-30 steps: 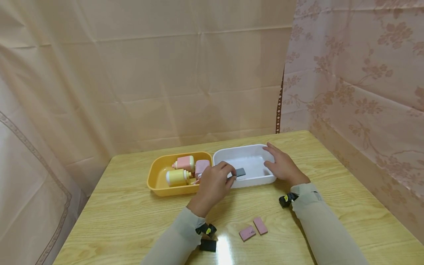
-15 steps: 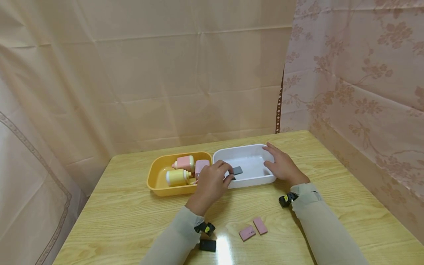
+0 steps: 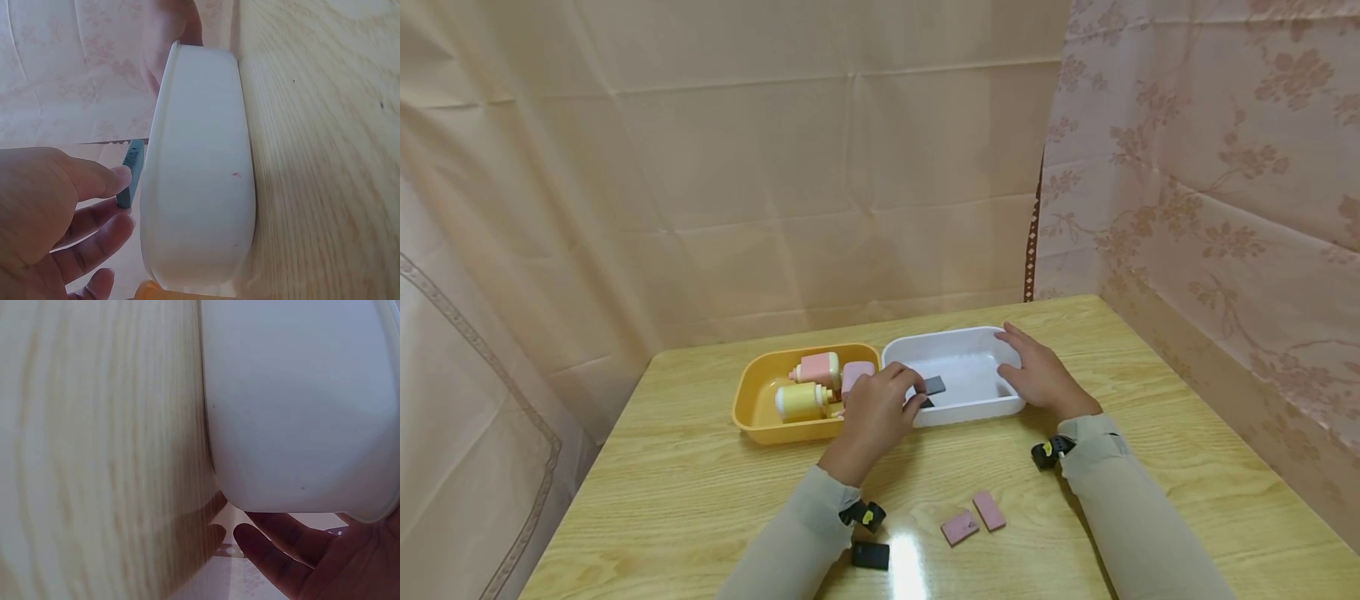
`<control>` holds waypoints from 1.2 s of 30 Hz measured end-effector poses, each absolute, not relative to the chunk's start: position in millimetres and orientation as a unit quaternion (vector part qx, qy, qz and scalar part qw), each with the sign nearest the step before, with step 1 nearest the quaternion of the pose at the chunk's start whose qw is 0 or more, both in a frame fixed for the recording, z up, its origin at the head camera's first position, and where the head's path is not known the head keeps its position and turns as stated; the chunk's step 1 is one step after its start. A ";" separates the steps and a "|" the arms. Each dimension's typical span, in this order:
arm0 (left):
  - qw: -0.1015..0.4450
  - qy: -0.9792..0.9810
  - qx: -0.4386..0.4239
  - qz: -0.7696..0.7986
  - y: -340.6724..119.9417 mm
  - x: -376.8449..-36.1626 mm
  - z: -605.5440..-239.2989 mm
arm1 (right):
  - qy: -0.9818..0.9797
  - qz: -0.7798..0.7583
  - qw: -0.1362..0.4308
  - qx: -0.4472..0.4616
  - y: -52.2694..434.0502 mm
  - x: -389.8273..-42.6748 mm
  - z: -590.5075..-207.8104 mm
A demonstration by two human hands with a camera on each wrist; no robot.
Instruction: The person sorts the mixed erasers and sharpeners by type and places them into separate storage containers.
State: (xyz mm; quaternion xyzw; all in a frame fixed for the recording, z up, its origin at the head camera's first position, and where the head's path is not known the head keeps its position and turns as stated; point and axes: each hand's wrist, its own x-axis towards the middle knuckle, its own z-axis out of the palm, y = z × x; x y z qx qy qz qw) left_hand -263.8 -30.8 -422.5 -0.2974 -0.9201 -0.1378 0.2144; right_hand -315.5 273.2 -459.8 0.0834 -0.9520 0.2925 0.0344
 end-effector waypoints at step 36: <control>0.187 -0.928 -0.295 -0.131 -28.4 -268.4 -420.3 | -0.947 0.305 0.042 0.087 272.3 -315.2 -459.9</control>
